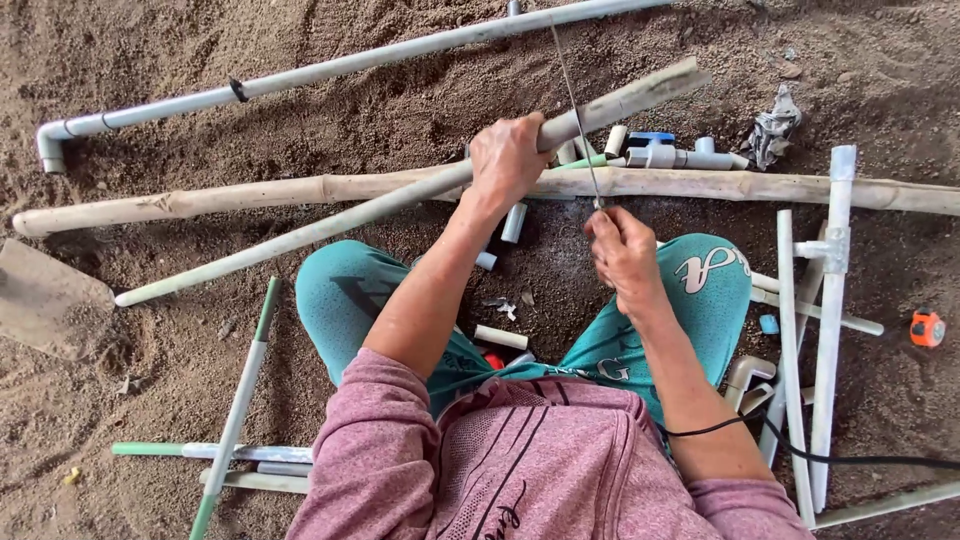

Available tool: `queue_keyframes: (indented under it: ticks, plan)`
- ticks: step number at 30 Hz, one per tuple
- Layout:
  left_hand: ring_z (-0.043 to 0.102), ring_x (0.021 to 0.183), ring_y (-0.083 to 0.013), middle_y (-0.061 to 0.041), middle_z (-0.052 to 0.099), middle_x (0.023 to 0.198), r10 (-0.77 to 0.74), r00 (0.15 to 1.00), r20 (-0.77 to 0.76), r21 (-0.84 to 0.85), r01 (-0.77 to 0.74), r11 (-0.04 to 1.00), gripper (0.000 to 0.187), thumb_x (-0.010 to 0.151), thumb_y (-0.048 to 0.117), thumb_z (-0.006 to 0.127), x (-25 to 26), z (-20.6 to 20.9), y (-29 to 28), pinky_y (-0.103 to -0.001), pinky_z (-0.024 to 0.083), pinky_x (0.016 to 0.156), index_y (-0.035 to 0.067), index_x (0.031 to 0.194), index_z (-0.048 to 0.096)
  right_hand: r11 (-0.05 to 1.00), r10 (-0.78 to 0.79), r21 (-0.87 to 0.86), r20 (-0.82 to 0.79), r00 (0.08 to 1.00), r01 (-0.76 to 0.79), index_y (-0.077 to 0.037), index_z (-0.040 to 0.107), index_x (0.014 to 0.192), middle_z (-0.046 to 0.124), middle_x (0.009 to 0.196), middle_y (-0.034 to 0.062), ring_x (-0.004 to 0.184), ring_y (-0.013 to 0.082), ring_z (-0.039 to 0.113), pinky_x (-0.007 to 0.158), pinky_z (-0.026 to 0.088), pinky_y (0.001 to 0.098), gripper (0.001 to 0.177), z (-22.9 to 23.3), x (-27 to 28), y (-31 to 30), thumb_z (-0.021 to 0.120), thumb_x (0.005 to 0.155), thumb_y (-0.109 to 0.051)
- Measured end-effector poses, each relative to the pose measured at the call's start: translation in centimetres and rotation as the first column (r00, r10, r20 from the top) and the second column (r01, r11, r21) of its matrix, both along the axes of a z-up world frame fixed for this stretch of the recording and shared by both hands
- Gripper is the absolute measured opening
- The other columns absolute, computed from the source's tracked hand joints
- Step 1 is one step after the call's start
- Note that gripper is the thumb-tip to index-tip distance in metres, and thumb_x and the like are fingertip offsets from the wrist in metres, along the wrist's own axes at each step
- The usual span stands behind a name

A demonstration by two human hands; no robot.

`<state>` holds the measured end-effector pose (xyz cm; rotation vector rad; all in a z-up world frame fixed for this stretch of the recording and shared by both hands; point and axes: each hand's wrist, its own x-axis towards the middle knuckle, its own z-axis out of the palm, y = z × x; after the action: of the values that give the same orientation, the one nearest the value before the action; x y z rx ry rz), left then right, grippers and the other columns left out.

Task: Sawing a PVC pipe using a hacksaw blade while sitting on the ground.

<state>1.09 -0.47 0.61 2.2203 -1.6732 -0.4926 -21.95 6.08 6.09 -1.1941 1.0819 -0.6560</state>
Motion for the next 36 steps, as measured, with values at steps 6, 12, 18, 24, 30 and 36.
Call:
queue_keyframes:
  ticks: [6, 12, 18, 24, 30, 36]
  plan:
    - [0.081, 0.092, -0.0361, -0.009, 0.079, 0.088, -0.047, 0.998, 0.052, 0.014, 0.046, 0.999, 0.032, 0.082, 0.036, 0.087, -2.3, -5.1, -0.5, -0.052, 0.064, 0.084, 0.022, 0.108, 0.073, 0.999, -0.038, 0.038, 0.000, 0.999, 0.038, -0.006, 0.065, 0.101, 0.038, 0.053, -0.0071, 0.036, 0.0015, 0.039, 0.032, 0.033, 0.0192, 0.028, -0.1, 0.0, -1.0, 0.055, 0.113, -0.029]
    - [0.081, 0.091, -0.0366, -0.009, 0.079, 0.087, -0.028, 0.998, 0.060, -0.009, 0.029, 1.000, 0.034, 0.080, 0.035, 0.088, -0.8, -4.6, -0.5, -0.053, 0.065, 0.082, 0.022, 0.108, 0.074, 0.998, -0.033, 0.053, 0.008, 0.999, 0.033, -0.007, 0.066, 0.103, 0.043, 0.055, -0.0063, 0.036, 0.0019, 0.042, 0.031, 0.034, 0.0192, 0.026, -0.7, 0.4, -1.0, 0.056, 0.113, -0.029]
    - [0.081, 0.090, -0.0373, -0.010, 0.080, 0.088, -0.015, 0.997, 0.076, -0.025, 0.017, 1.000, 0.035, 0.080, 0.034, 0.090, -1.1, -5.1, -0.8, -0.053, 0.065, 0.082, 0.021, 0.108, 0.073, 0.997, -0.034, 0.067, -0.016, 0.999, 0.035, -0.005, 0.066, 0.104, 0.042, 0.054, -0.0056, 0.036, 0.0018, 0.041, 0.030, 0.034, 0.0187, 0.028, -1.0, -0.8, -0.1, 0.057, 0.112, -0.031]
    - [0.081, 0.094, -0.0344, -0.007, 0.080, 0.092, -0.078, 0.991, 0.107, 0.040, 0.074, 0.996, 0.042, 0.080, 0.040, 0.090, -1.8, -6.7, 0.5, -0.051, 0.065, 0.085, 0.027, 0.116, 0.074, 0.996, -0.061, 0.062, 0.047, 0.997, 0.058, -0.007, 0.067, 0.103, 0.044, 0.056, -0.0065, 0.036, 0.0008, 0.040, 0.030, 0.033, 0.0180, 0.029, -1.4, 0.7, -1.3, 0.057, 0.112, -0.032]
    - [0.080, 0.099, -0.0377, -0.012, 0.081, 0.096, -0.009, 0.986, 0.168, 0.078, -0.004, 0.997, 0.042, 0.086, 0.041, 0.085, 1.0, -3.0, -0.5, -0.053, 0.065, 0.088, 0.024, 0.123, 0.075, 0.998, -0.063, 0.029, 0.050, 0.997, 0.062, -0.006, 0.070, 0.105, 0.051, 0.057, -0.0041, 0.038, 0.0033, 0.046, 0.032, 0.038, 0.0187, 0.030, -4.0, -0.4, 0.6, 0.060, 0.113, -0.032]
    - [0.080, 0.097, -0.0385, -0.013, 0.081, 0.095, -0.050, 0.991, 0.126, 0.104, 0.037, 0.994, 0.035, 0.090, 0.044, 0.081, -1.0, -4.3, 1.2, -0.056, 0.064, 0.088, 0.022, 0.116, 0.075, 0.997, -0.068, 0.037, 0.044, 0.997, 0.067, -0.006, 0.068, 0.104, 0.049, 0.059, -0.0059, 0.041, 0.0023, 0.046, 0.035, 0.038, 0.0179, 0.026, -4.7, -0.2, -0.9, 0.058, 0.113, -0.027]
